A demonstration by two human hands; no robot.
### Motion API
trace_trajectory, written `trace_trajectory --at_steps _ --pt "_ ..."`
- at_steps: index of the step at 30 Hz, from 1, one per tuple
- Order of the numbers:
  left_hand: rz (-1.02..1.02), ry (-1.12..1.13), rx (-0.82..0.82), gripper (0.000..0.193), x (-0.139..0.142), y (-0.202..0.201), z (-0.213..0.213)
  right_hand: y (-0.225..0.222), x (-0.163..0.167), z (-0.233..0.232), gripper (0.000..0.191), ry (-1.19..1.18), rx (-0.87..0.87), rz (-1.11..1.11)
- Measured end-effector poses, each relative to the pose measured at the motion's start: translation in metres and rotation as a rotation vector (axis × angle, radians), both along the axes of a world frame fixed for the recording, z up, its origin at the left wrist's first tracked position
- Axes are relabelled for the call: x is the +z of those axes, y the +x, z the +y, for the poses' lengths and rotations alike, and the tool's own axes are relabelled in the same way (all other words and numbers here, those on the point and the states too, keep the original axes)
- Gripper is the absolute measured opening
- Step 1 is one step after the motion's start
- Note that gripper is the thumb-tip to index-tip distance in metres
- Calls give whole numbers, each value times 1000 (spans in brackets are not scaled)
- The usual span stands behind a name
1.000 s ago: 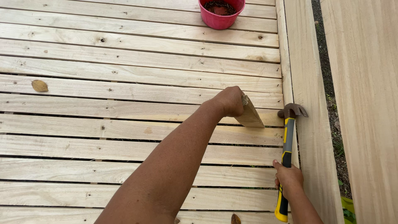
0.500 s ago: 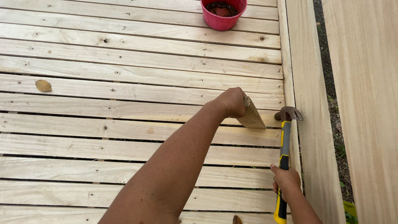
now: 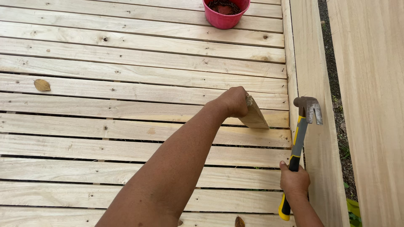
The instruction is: The person hammers nails into the slatted seat and backrest of a wooden bench, using a small wood block as a spacer against the slats while driving nails with a claw hammer. They take nails from a pink bucket, work along the bench, and reposition a loose slat on the seat.
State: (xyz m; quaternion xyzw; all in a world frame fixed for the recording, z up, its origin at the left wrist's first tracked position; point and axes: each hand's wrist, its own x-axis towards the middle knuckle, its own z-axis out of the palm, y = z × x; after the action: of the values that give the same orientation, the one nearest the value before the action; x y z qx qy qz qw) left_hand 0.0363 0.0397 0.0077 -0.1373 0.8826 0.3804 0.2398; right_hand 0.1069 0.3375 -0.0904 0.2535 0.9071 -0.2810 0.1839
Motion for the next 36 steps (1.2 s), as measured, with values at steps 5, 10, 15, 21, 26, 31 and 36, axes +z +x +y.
trace_trajectory --at_steps 5,10,15,21,26,31,36 --pt "-5 23 7 26 2 3 -4 7 -18 6 29 -391 -247 -242" --pt "30 13 -2 26 0 3 -4 -3 6 5 28 -344 -158 -18" --pt "7 32 31 26 -3 1 -2 -5 10 2 30 -310 -60 207" --pt "57 12 14 24 -5 3 -3 -8 -10 5 32 -420 -230 -288" --pt "50 21 4 24 -5 4 -5 -9 21 -7 31 -295 -112 -102" --pt "2 45 22 30 -5 1 -4 -8 35 -14 34 -111 -28 129" --pt "-3 3 -12 27 -3 1 -8 0 -9 0 22 -342 -279 -303"
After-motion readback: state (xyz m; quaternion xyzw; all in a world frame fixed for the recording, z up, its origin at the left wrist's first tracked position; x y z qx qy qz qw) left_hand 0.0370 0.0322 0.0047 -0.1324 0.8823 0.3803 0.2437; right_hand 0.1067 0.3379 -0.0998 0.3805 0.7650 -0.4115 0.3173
